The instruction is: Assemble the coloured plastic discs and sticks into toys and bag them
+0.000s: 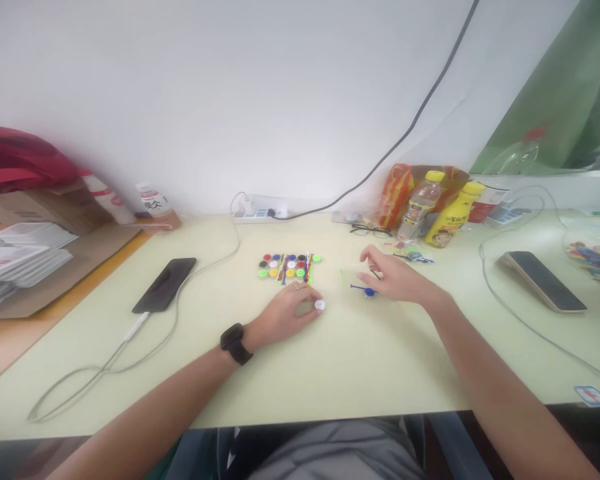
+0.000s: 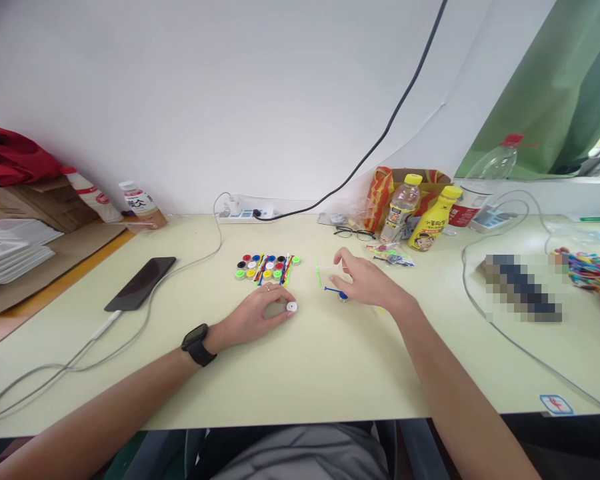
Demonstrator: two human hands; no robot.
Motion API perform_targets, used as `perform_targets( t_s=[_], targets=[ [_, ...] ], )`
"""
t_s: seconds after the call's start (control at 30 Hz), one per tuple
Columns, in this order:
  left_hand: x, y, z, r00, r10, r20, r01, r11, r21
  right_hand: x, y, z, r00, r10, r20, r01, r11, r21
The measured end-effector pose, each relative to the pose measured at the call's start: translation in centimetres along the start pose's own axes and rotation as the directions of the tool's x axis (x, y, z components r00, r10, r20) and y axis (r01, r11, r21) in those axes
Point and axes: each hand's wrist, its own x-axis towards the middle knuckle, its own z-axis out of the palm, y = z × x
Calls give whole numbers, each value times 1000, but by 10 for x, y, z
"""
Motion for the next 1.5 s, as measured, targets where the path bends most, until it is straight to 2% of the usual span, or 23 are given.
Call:
perform_targets(
  t_s=[0.1,0.27,0.4,0.53,0.8,0.9,1.0,1.1,1.3,1.4,1.5],
  targets=[
    [1,1,3,997,-73,3,73,988,-137,-6,-24,8,999,-49,18,46,987,155],
    [3,2,11,988,-154,-3,136,883,-448,-23,-59,46,992,-122,30,100,913,396],
    [4,6,11,987,-152,56,158,825,-543,-26,-63,72,992,-128,19,103,869,484],
    [5,11,8,984,-164,70,173,785,-595,-23,-58,83,997,-80,7,67,871,486],
    [4,12,9,989,-146,28,138,832,-537,-26,-54,83,991,-130,-9,124,912,391],
    [3,8,9,987,-161,-8,138,866,-481,-25,-51,77,992,-102,-69,119,939,323],
    [3,5,6,985,-170,-32,139,888,-439,-22,-42,73,991,-59,-122,87,966,243],
    [2,6,2,987,-156,-38,124,892,-434,-18,-29,73,992,-27,-120,49,981,187],
    [2,5,6,980,-194,-51,146,864,-481,-15,-11,72,979,78,-190,-71,996,45],
    [2,4,9,980,-198,-35,153,845,-513,-15,-15,67,973,76,-219,-59,995,82],
    [3,4,10,976,-216,-15,176,830,-530,-18,-27,65,984,-7,-178,50,971,234]
  ],
)
